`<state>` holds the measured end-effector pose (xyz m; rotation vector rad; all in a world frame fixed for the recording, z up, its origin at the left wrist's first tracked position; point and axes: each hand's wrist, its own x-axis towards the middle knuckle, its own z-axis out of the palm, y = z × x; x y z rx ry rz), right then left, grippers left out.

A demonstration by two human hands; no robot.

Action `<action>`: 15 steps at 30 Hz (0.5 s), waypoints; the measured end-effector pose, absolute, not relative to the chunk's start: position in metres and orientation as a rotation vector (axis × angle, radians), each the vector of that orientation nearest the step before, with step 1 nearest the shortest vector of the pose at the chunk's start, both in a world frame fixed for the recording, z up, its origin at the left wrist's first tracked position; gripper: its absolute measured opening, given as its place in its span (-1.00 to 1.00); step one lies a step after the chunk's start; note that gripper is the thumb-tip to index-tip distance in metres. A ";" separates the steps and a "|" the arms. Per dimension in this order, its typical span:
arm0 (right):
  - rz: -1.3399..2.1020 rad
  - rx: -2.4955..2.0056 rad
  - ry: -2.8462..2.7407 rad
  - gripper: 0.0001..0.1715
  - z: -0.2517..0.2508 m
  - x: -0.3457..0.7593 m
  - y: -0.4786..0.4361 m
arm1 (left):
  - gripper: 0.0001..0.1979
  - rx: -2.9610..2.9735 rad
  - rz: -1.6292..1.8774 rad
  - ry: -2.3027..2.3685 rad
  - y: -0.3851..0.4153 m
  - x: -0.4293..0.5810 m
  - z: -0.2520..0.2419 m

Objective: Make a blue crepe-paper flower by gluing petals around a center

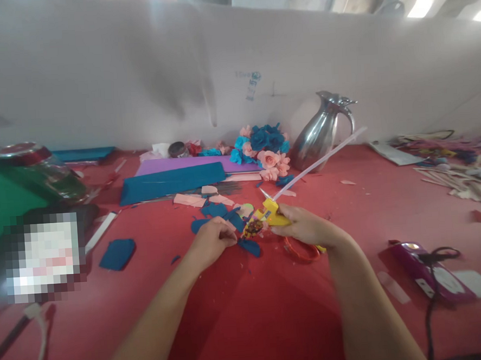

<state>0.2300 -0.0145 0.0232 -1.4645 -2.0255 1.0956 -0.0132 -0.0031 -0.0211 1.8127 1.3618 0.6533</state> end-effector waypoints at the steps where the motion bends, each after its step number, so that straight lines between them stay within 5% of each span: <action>1: 1.070 -1.463 -2.033 -0.70 0.022 0.230 -0.014 | -0.88 1.809 0.658 1.364 -0.003 -0.013 -0.021; 15: 1.100 -1.534 -1.675 -0.75 0.021 0.235 -0.008 | -0.87 1.828 0.693 1.342 -0.002 -0.014 -0.023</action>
